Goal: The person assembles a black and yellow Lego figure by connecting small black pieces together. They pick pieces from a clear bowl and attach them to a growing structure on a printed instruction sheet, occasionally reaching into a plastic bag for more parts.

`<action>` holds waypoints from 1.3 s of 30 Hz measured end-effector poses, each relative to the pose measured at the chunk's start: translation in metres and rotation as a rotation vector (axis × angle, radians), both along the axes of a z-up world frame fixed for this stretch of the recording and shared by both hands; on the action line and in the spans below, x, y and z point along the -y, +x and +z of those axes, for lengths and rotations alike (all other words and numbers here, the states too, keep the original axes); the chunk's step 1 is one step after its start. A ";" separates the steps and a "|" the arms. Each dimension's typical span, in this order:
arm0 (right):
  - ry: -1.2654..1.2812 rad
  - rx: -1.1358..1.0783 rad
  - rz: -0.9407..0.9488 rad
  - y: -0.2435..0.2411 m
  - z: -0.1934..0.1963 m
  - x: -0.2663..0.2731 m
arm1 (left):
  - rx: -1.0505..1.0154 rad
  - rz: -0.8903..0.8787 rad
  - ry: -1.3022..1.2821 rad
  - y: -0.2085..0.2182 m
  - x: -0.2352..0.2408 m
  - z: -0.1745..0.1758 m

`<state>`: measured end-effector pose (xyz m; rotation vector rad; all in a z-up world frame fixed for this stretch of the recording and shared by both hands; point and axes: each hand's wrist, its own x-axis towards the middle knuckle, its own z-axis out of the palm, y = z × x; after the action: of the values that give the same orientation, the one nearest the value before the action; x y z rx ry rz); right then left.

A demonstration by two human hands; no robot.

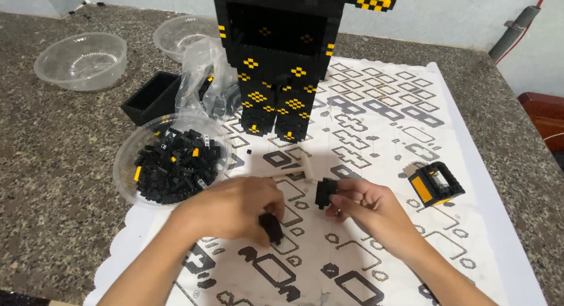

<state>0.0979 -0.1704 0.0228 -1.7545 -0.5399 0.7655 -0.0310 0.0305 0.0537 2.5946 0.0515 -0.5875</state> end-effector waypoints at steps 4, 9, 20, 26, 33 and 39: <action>-0.041 0.006 0.004 0.000 0.000 0.000 | 0.007 0.058 -0.073 0.005 0.006 0.001; 0.021 -0.008 0.028 0.003 -0.004 0.003 | 0.227 0.115 -0.363 0.008 0.012 0.006; -0.027 0.019 0.029 0.003 -0.006 0.005 | 0.315 0.423 -0.657 0.019 0.020 -0.012; -0.070 0.126 0.063 0.000 -0.003 0.004 | 0.252 0.429 -0.422 0.020 0.018 -0.017; -0.125 0.145 0.041 0.000 -0.001 0.003 | 0.176 0.462 -0.414 0.018 0.022 -0.005; -0.128 0.074 0.002 -0.001 -0.001 0.002 | 0.223 0.372 -0.294 0.020 0.015 -0.016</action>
<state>0.0972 -0.1726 0.0215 -1.9072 -0.5526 0.7530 -0.0113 0.0158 0.0375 2.2684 0.3403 -0.1552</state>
